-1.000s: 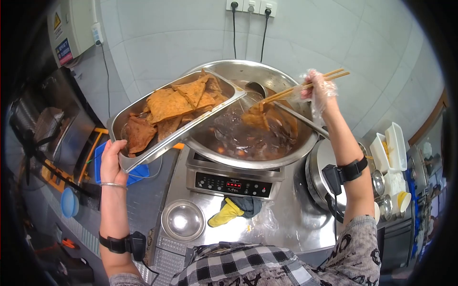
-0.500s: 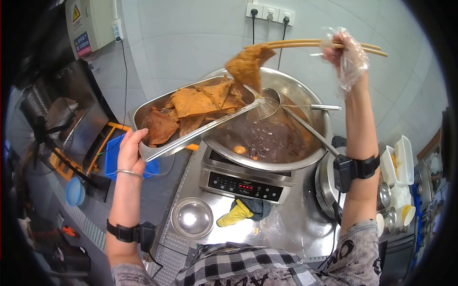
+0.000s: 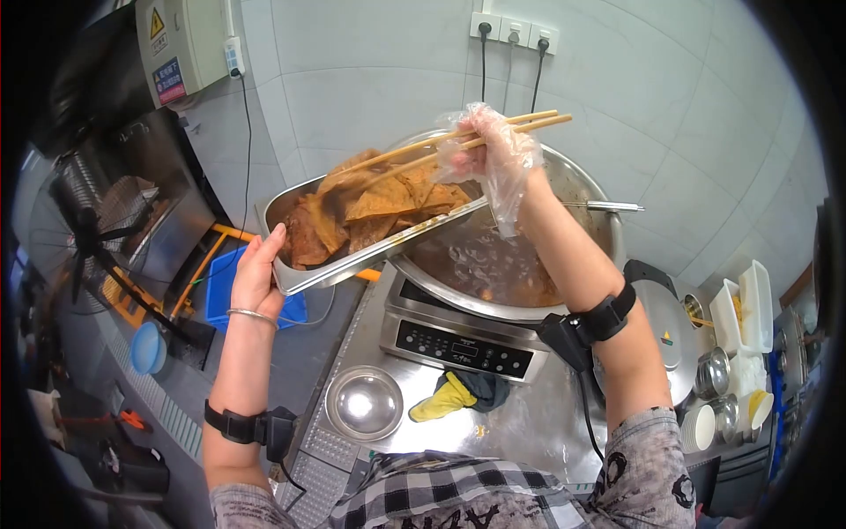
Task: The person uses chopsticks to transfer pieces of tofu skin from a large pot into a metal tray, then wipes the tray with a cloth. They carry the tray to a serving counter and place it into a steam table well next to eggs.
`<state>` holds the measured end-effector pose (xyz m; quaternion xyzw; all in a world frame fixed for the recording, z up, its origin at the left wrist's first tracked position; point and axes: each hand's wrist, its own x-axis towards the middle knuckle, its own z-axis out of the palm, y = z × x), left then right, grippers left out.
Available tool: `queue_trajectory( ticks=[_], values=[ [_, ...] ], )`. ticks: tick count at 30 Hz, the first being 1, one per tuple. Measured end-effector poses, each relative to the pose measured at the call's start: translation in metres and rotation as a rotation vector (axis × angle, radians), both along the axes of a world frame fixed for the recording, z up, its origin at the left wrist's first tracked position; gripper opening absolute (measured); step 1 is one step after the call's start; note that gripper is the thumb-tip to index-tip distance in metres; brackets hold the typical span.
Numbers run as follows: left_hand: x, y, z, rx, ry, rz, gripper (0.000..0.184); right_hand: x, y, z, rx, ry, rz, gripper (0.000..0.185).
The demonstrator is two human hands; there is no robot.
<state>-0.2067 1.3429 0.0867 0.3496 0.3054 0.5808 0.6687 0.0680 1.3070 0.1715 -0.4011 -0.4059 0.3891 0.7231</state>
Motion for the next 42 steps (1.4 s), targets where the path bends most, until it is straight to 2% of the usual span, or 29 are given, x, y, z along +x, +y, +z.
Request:
queue_trajectory(
  ticks=[3,7,9,10,12,13,14,16,18,20,22,24,26,30,32,33,34,36,38,40,41,42],
  values=[
    [-0.001,0.001,-0.003,0.000,-0.017,-0.012,0.018,0.019,-0.006,0.012,-0.040,-0.086,0.032,0.030],
    [-0.003,0.002,-0.004,-0.005,-0.022,0.012,0.018,0.058,-0.013,0.031,0.017,-0.183,-0.093,0.031],
    [-0.006,0.003,-0.004,-0.005,-0.022,-0.003,0.018,0.082,-0.010,0.037,0.185,-0.135,-0.252,0.032],
    [-0.008,0.000,0.000,-0.018,-0.008,0.024,0.019,0.094,-0.008,0.039,0.181,-0.131,-0.260,0.032],
    [-0.013,0.004,-0.001,-0.012,0.011,0.022,0.020,0.116,-0.005,0.040,0.148,-0.260,-0.440,0.033],
    [-0.017,0.005,-0.002,-0.012,0.029,0.016,0.022,0.127,0.001,0.034,0.092,-0.379,-0.511,0.033],
    [-0.021,0.005,-0.003,-0.010,0.049,0.010,0.023,0.135,0.008,0.027,0.088,-0.370,-0.529,0.033],
    [-0.027,0.006,-0.005,-0.026,0.067,-0.009,0.024,0.145,0.028,0.010,-0.152,-0.527,-0.518,0.037],
    [-0.030,0.006,-0.005,-0.041,0.094,-0.030,0.025,0.158,0.055,-0.015,-0.225,-0.665,-0.524,0.035],
    [-0.031,0.005,-0.003,-0.040,0.133,-0.033,0.025,0.162,0.084,-0.043,-0.283,-0.733,-0.535,0.036],
    [-0.032,0.004,-0.002,-0.052,0.159,-0.020,0.024,0.162,0.117,-0.074,-0.227,-0.626,-0.516,0.034],
    [-0.030,0.002,0.000,-0.065,0.184,-0.006,0.024,0.134,0.091,-0.060,-0.443,-1.762,-0.560,0.027],
    [-0.028,0.000,0.000,-0.085,0.180,0.058,0.024,0.142,0.128,-0.085,-0.465,-1.746,-0.449,0.029],
    [-0.028,0.001,-0.003,-0.089,0.178,0.042,0.025,0.133,0.125,-0.102,-0.434,-1.553,-0.393,0.025],
    [-0.032,0.003,-0.006,-0.095,0.183,0.069,0.025,0.141,0.142,-0.110,-0.377,-1.225,-0.403,0.027],
    [-0.031,0.002,-0.005,-0.100,0.190,0.070,0.025,0.160,0.176,-0.136,-0.292,-1.115,-0.235,0.025],
    [-0.028,-0.001,-0.003,-0.108,0.185,0.081,0.025,0.162,0.170,-0.129,-0.296,-1.111,-0.232,0.025],
    [-0.026,-0.001,-0.003,-0.118,0.184,0.089,0.025,0.173,0.159,-0.115,-0.092,-0.902,-0.044,0.021],
    [-0.028,0.000,-0.004,-0.129,0.177,0.094,0.026,0.181,0.165,-0.117,-0.155,-0.855,-0.139,0.025],
    [-0.027,-0.001,-0.002,-0.132,0.194,0.094,0.026,0.178,0.160,-0.126,-0.114,-1.047,-0.225,0.027],
    [-0.026,-0.002,-0.002,-0.133,0.206,0.094,0.026,0.173,0.152,-0.138,-0.044,-0.848,-0.128,0.027],
    [-0.025,-0.002,-0.002,-0.133,0.206,0.095,0.026,0.138,0.115,-0.098,-0.479,-0.071,0.053,0.029]
  ],
)
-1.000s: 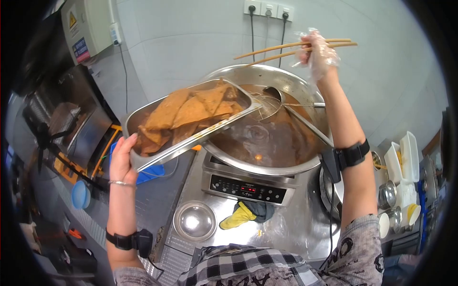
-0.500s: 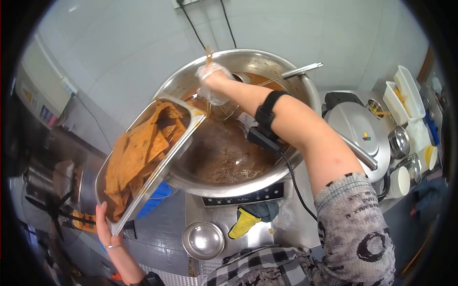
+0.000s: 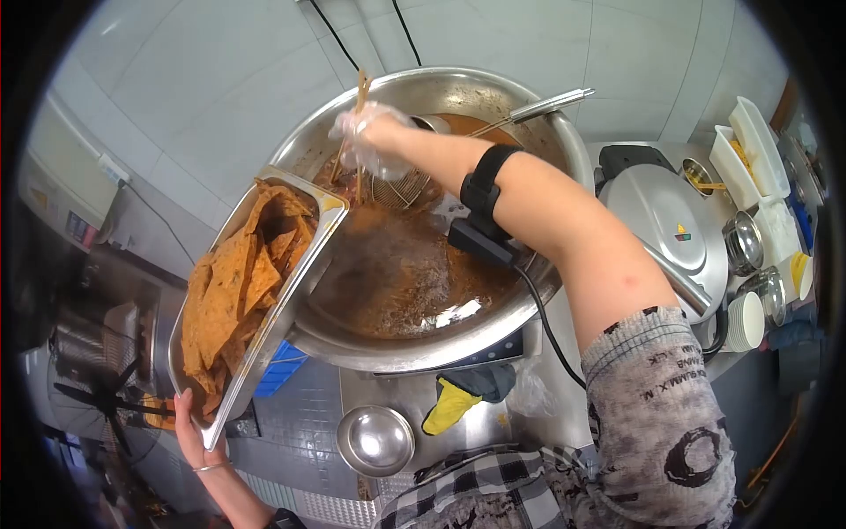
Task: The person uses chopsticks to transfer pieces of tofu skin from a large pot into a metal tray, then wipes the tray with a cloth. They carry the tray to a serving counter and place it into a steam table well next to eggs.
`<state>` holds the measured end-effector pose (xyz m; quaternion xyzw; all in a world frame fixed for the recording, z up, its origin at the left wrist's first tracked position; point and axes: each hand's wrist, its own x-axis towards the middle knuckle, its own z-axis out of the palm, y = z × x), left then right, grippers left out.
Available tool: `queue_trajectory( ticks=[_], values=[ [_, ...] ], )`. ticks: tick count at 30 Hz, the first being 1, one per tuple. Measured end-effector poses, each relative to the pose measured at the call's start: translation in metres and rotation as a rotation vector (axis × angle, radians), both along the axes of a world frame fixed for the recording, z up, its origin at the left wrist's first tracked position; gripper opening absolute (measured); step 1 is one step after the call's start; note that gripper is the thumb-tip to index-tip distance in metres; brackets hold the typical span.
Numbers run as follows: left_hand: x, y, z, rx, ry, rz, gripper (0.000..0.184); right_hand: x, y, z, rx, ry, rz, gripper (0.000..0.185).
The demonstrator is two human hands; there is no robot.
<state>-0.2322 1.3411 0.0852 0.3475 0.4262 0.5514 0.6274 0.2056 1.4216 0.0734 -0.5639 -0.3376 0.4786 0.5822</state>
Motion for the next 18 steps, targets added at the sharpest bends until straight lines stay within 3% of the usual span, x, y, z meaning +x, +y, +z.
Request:
queue_trajectory(
  ticks=[2,3,6,7,11,14,15,18],
  values=[
    [0.001,0.000,0.000,0.002,0.004,0.006,0.026,-0.012,-0.012,-0.004,0.026,-0.481,-0.019,0.034],
    [0.000,0.000,0.000,0.003,0.003,0.009,0.026,-0.015,-0.006,-0.009,0.055,-0.579,-0.070,0.036],
    [-0.002,0.000,-0.003,0.012,0.000,-0.011,0.026,-0.013,0.002,-0.008,0.109,-0.569,-0.150,0.034],
    [-0.001,-0.001,-0.002,0.014,0.005,-0.011,0.027,-0.014,-0.010,0.005,0.052,-0.940,-0.104,0.031],
    [-0.002,0.000,-0.004,0.021,-0.010,-0.005,0.026,-0.003,-0.011,0.012,0.180,-0.652,-0.205,0.030],
    [-0.004,0.000,-0.005,0.018,-0.017,-0.048,0.025,0.022,0.008,0.002,0.321,-0.847,-0.280,0.030],
    [-0.005,0.001,-0.005,0.020,-0.022,-0.046,0.025,0.019,0.003,0.016,0.262,-0.653,-0.323,0.032],
    [-0.006,0.001,-0.006,0.030,-0.016,-0.058,0.024,0.023,-0.020,0.042,0.214,-0.672,-0.384,0.030]
  ],
)
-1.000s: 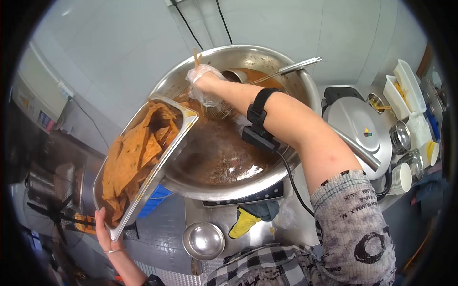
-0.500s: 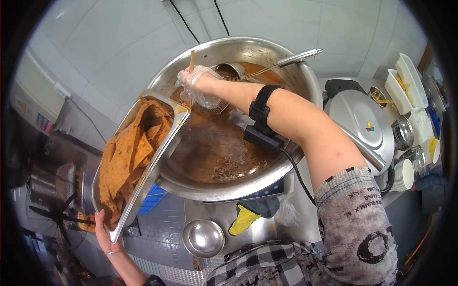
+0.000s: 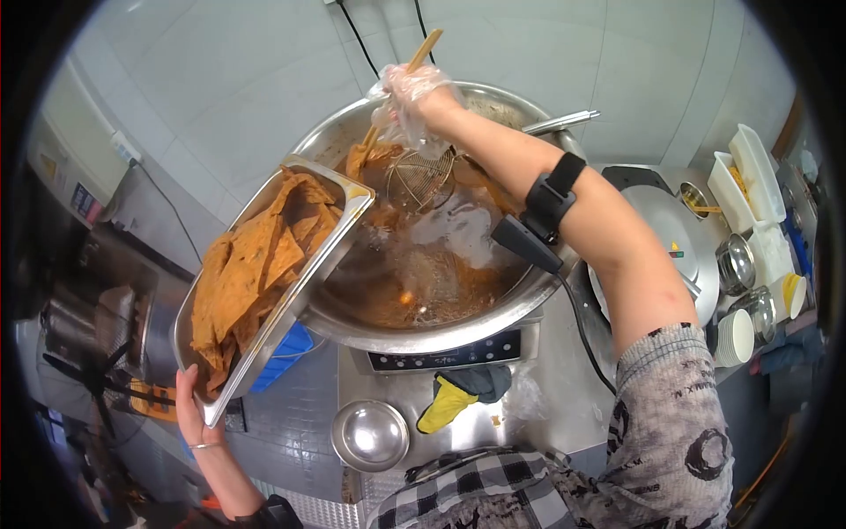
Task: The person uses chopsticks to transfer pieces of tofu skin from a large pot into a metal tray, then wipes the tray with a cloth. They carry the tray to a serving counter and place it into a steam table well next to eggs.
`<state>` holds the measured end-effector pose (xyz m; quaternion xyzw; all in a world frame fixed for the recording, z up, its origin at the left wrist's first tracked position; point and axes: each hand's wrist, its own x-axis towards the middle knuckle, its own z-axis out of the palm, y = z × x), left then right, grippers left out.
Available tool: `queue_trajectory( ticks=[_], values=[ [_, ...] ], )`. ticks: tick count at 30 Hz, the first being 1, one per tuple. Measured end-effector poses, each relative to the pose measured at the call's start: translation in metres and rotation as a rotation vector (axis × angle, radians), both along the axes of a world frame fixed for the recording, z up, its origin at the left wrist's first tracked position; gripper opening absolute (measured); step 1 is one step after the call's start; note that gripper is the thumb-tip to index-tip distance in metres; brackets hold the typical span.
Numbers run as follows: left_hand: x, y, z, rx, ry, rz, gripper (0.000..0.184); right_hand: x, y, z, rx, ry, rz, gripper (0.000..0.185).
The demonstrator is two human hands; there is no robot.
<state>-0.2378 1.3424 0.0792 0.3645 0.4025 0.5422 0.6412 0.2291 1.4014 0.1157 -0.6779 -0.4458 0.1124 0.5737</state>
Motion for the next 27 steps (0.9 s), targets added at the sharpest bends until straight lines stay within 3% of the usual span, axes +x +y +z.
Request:
queue_trajectory(
  ticks=[2,4,8,15,17,21,24,27],
  values=[
    [0.001,0.001,0.000,0.020,-0.011,-0.009,0.024,0.007,-0.006,0.009,0.040,-0.034,0.003,0.027],
    [0.001,0.001,-0.002,0.020,-0.023,-0.015,0.024,0.018,-0.008,0.015,0.272,0.037,0.115,0.026],
    [0.002,0.001,-0.003,0.010,-0.061,-0.055,0.026,0.013,-0.040,0.050,0.362,0.203,0.163,0.028],
    [0.001,0.003,-0.003,0.028,-0.116,-0.078,0.023,0.010,-0.058,0.103,0.489,0.139,0.143,0.024],
    [0.002,0.003,-0.002,0.050,-0.130,-0.097,0.023,-0.009,-0.070,0.119,0.632,0.280,0.210,0.023],
    [0.004,0.002,0.001,0.067,-0.119,-0.087,0.020,-0.045,-0.078,0.133,0.645,0.487,0.302,0.017],
    [0.002,0.005,-0.003,0.082,-0.118,-0.070,0.019,-0.067,-0.076,0.115,0.595,0.435,0.270,0.021],
    [0.004,0.003,-0.001,0.073,-0.121,-0.080,0.018,-0.086,-0.070,0.092,0.482,0.625,0.346,0.019]
  ],
)
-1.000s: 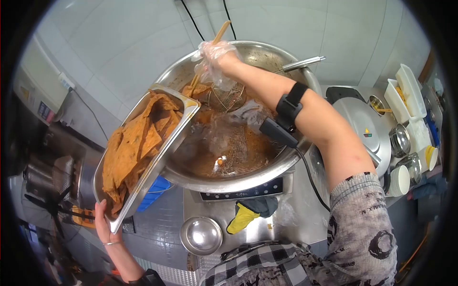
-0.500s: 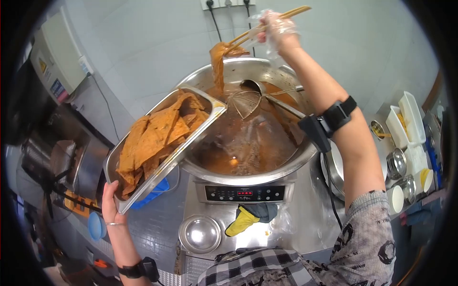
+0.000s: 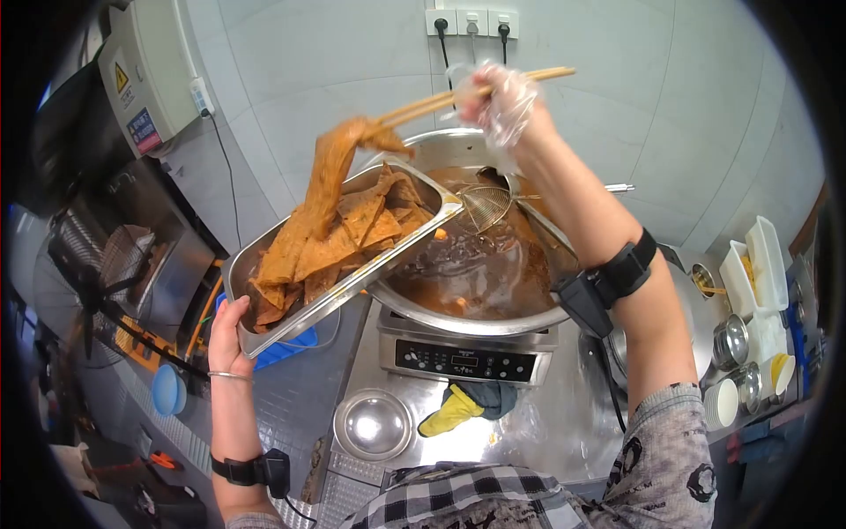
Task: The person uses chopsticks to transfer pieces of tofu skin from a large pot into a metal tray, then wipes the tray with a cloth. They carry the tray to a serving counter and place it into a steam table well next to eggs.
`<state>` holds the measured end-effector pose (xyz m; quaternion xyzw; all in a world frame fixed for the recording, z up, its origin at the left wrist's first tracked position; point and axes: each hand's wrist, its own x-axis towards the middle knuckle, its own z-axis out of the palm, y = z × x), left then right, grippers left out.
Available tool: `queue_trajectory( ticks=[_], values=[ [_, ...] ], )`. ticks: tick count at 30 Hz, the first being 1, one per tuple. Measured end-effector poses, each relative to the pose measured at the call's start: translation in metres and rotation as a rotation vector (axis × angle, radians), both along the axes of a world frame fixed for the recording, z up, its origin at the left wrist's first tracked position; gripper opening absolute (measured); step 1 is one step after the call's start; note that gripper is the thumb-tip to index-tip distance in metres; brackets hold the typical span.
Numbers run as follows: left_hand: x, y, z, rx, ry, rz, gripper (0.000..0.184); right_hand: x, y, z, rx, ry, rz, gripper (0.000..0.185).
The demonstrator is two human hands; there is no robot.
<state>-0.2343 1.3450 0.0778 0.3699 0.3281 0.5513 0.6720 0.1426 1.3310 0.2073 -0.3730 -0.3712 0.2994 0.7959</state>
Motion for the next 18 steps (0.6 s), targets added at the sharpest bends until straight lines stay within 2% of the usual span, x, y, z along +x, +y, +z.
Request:
queue_trajectory(
  ticks=[2,3,6,9,10,13,16,18],
  values=[
    [0.001,-0.001,0.000,-0.004,-0.009,0.001,0.018,-0.009,0.000,-0.010,-0.183,-0.050,0.078,0.017],
    [0.000,-0.001,0.000,-0.011,-0.017,0.003,0.017,-0.007,0.001,-0.010,-0.182,-0.053,0.080,0.017],
    [-0.001,-0.001,-0.003,-0.013,-0.018,0.018,0.017,0.001,-0.002,-0.004,-0.384,-0.233,0.120,0.019],
    [0.000,-0.002,-0.002,-0.010,-0.010,0.024,0.017,0.005,-0.017,0.018,-0.358,-0.390,0.037,0.020],
    [-0.002,-0.001,-0.002,-0.014,-0.009,0.021,0.017,-0.001,-0.027,0.028,-0.373,-0.428,-0.068,0.023],
    [-0.001,-0.002,-0.001,-0.010,-0.008,0.016,0.019,0.011,-0.037,0.037,-0.066,-0.529,-0.223,0.030],
    [-0.002,0.000,-0.002,0.002,0.002,0.012,0.021,0.018,-0.049,0.044,-0.091,-0.598,-0.387,0.033],
    [-0.002,0.000,-0.002,-0.008,0.002,0.011,0.021,0.020,-0.054,0.039,-0.190,-0.653,-0.347,0.034]
  ],
)
